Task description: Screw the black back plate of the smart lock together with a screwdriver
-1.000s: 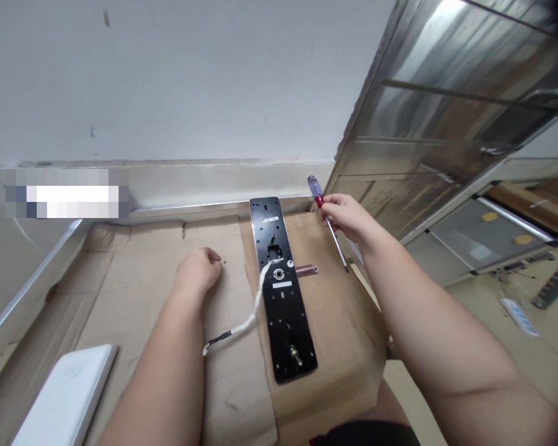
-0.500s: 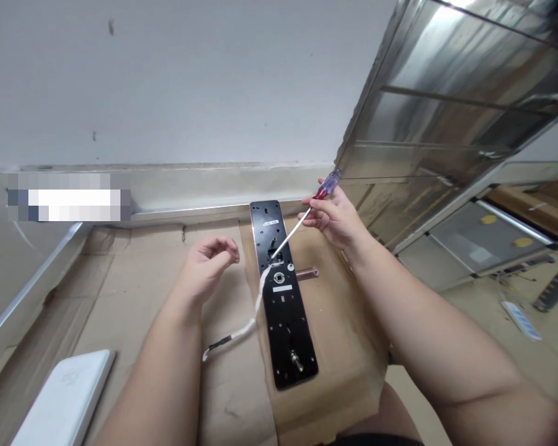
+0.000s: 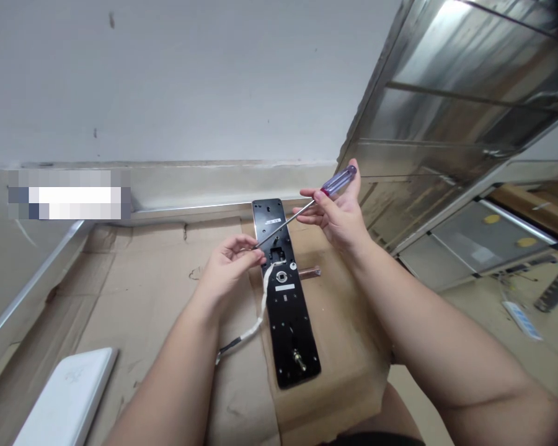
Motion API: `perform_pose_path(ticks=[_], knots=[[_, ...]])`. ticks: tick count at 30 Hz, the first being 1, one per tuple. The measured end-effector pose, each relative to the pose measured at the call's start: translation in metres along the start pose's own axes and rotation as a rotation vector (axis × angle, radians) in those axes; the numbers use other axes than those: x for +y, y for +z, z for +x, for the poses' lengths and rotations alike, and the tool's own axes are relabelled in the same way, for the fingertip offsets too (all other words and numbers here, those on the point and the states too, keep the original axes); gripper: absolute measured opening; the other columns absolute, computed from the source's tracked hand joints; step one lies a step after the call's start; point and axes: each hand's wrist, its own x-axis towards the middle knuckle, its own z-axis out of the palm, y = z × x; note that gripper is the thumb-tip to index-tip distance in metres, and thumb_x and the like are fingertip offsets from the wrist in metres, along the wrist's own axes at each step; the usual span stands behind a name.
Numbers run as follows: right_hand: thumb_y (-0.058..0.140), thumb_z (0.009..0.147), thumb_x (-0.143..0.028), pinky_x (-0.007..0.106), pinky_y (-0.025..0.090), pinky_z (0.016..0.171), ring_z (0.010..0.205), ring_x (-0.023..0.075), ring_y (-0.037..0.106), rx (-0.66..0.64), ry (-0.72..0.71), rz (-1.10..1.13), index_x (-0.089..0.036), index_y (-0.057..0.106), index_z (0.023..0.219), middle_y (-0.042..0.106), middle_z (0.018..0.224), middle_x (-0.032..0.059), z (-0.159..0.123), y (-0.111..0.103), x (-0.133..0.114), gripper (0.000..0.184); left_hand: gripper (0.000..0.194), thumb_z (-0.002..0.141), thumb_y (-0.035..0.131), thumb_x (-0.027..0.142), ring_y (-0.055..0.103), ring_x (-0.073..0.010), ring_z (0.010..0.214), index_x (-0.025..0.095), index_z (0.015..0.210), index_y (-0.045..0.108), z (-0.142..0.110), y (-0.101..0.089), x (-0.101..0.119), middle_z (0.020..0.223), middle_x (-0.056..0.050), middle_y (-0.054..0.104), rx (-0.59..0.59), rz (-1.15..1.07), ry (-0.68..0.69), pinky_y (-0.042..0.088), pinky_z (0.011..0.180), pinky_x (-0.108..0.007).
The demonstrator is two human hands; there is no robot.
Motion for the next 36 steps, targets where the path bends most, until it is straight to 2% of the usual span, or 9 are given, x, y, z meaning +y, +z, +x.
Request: perform_pose_path(ticks=[5,11,19,28,36], knots=[[0.075,0.081,-0.042,0.040,0.068,0.071,0.076,0.0200,0.076,0.050,-0.010,-0.032,-0.049,-0.014,0.152,0.071,0.112,0.0024,-0.002,0.003,-0.003,0.115,0.029,0.073,0.086,0.022,0.071,-0.0136,0.078,0.015,0.095,0.068,0.003,0.003,0.000,0.082,-0.002,0.071,0.078,-0.036,-0.021,0.061,0.080,-0.027],[0.078,0.079,-0.040,0.039,0.068,0.071,0.076,0.0197,0.076,0.088,-0.018,-0.002,-0.049,-0.008,0.152,0.071,0.113,0.0018,-0.003,0.005,-0.006,0.113,0.035,0.064,0.090,0.021,0.071,-0.0139,0.077,0.013,0.090,0.070,0.006,0.004,0.003,0.080,-0.003,0.072,0.178,-0.100,-0.042,0.062,0.080,-0.028],[0.077,0.079,-0.040,0.039,0.068,0.070,0.075,0.0192,0.076,0.097,-0.029,-0.005,-0.050,-0.003,0.152,0.070,0.109,0.0011,-0.003,0.006,-0.004,0.109,0.036,0.064,0.092,0.022,0.073,-0.0153,0.079,0.012,0.092,0.071,0.006,0.002,0.002,0.083,-0.005,0.073,0.188,-0.123,-0.035,0.062,0.084,-0.030],[0.081,0.076,-0.041,0.035,0.067,0.069,0.073,0.0168,0.075,0.185,0.003,0.064,-0.048,-0.002,0.150,0.069,0.097,-0.0044,0.001,0.005,0.005,0.111,0.032,0.062,0.092,0.020,0.074,-0.0150,0.079,0.015,0.085,0.070,0.004,0.011,0.006,0.080,-0.001,0.072,0.231,-0.136,0.130,0.062,0.087,-0.032],[0.083,0.074,-0.041,0.031,0.067,0.066,0.064,0.0148,0.073,0.284,0.049,0.112,-0.041,0.017,0.139,0.069,0.082,-0.0075,0.004,0.003,0.014,0.093,0.029,0.067,0.089,0.021,0.073,-0.0166,0.086,0.017,0.085,0.066,0.002,0.015,0.004,0.086,-0.001,0.072,0.269,-0.059,0.287,0.061,0.091,-0.035]])
